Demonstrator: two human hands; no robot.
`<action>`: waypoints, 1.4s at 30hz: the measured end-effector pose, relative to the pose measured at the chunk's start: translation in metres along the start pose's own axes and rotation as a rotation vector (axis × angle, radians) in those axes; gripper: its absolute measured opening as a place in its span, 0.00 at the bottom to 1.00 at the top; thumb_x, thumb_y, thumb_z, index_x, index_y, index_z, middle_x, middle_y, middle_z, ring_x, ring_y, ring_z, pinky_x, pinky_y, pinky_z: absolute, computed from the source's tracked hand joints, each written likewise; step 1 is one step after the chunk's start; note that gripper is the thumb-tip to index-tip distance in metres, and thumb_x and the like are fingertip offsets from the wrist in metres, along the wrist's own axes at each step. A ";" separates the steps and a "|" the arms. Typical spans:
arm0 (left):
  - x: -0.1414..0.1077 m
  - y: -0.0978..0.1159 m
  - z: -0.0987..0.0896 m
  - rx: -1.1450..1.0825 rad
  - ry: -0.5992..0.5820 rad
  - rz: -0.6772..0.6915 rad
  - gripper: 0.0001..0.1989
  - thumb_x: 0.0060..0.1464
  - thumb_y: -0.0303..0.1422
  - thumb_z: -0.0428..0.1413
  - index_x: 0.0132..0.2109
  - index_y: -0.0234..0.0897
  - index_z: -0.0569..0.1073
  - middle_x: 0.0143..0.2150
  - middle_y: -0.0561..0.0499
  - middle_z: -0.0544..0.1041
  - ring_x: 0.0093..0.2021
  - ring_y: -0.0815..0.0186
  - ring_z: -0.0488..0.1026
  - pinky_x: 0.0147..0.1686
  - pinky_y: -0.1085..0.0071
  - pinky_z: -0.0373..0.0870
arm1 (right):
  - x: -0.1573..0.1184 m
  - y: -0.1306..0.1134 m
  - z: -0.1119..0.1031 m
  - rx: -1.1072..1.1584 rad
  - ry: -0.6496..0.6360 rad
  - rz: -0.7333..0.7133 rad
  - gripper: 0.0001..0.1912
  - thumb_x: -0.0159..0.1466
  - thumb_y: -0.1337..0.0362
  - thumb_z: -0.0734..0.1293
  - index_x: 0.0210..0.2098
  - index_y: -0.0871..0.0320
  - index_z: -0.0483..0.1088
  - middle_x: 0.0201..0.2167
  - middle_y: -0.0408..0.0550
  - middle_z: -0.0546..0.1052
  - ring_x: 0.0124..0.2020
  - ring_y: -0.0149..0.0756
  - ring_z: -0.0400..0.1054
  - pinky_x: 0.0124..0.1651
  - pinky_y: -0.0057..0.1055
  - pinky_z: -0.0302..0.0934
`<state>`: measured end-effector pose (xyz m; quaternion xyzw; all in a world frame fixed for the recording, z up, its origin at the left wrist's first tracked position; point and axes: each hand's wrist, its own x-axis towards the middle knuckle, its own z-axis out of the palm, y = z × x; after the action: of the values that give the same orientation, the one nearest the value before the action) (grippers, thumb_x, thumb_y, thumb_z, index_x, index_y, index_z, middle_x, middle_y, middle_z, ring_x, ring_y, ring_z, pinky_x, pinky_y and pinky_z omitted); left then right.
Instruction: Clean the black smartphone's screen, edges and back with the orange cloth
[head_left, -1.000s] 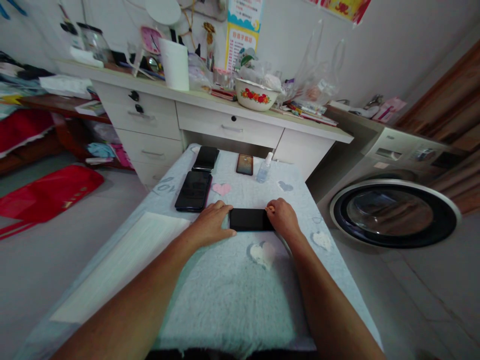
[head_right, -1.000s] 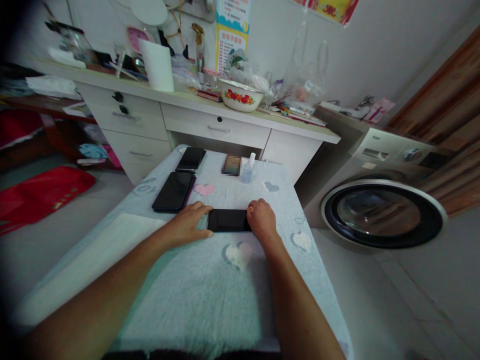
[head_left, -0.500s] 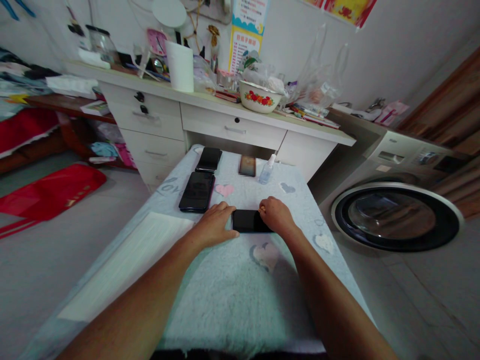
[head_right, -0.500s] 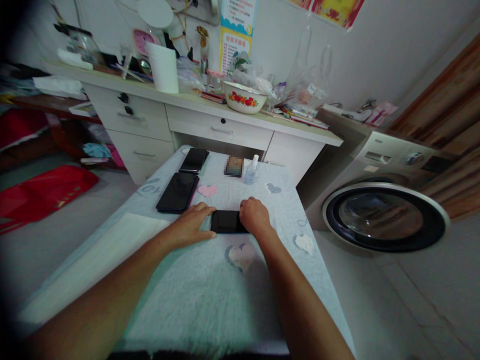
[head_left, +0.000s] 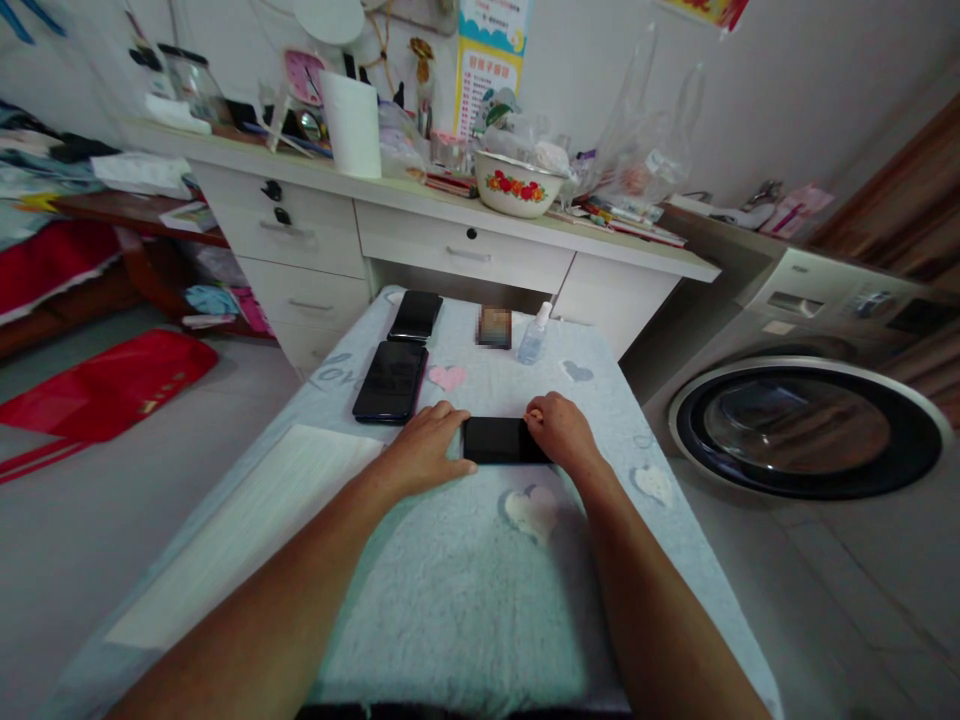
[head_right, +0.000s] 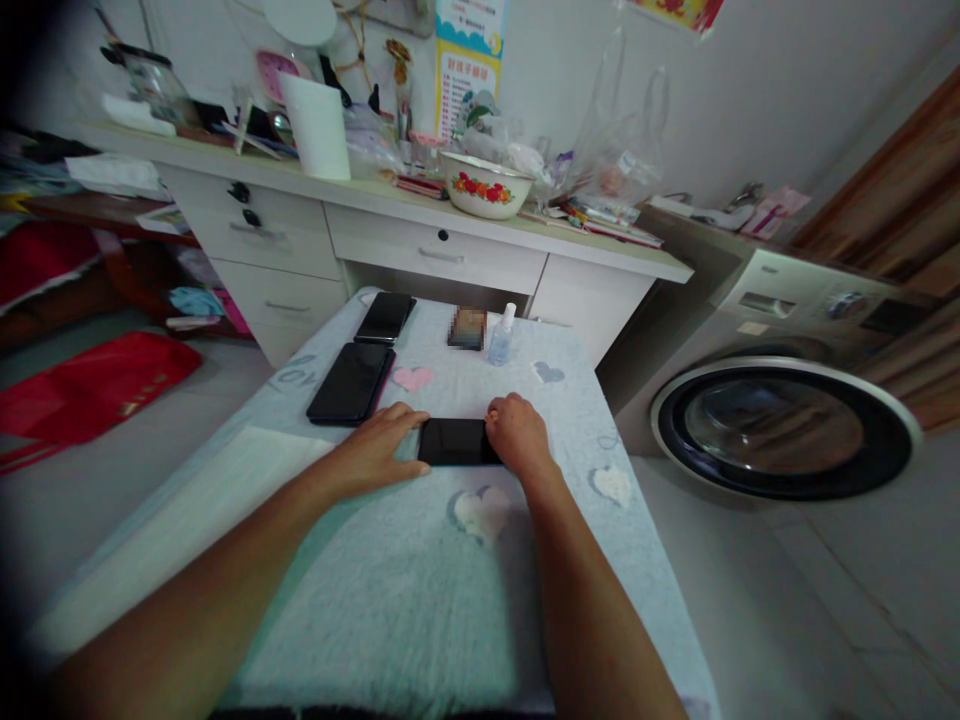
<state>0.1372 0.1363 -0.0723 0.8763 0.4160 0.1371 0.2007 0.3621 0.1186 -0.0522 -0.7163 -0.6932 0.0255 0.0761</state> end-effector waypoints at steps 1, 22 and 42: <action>0.000 0.000 0.000 0.000 -0.006 -0.005 0.32 0.46 0.42 0.59 0.57 0.34 0.65 0.50 0.42 0.68 0.52 0.53 0.66 0.52 0.61 0.63 | 0.000 0.003 0.000 0.002 -0.003 0.010 0.12 0.63 0.65 0.60 0.37 0.57 0.75 0.38 0.52 0.74 0.40 0.36 0.68 0.42 0.28 0.56; -0.001 0.002 -0.002 0.010 -0.022 -0.008 0.32 0.47 0.42 0.58 0.58 0.32 0.64 0.51 0.41 0.68 0.52 0.54 0.66 0.53 0.62 0.62 | 0.003 0.041 -0.005 -0.040 -0.017 0.146 0.12 0.60 0.64 0.61 0.36 0.57 0.76 0.37 0.51 0.78 0.38 0.36 0.69 0.38 0.27 0.54; -0.001 -0.001 0.000 0.026 -0.014 -0.003 0.32 0.46 0.42 0.59 0.57 0.34 0.64 0.50 0.42 0.68 0.52 0.54 0.66 0.52 0.62 0.63 | 0.003 0.031 -0.001 -0.028 -0.006 0.105 0.11 0.61 0.63 0.62 0.36 0.57 0.75 0.38 0.51 0.77 0.39 0.36 0.69 0.40 0.27 0.55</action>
<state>0.1361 0.1364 -0.0729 0.8792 0.4175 0.1253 0.1925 0.3934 0.1203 -0.0557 -0.7527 -0.6550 0.0218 0.0625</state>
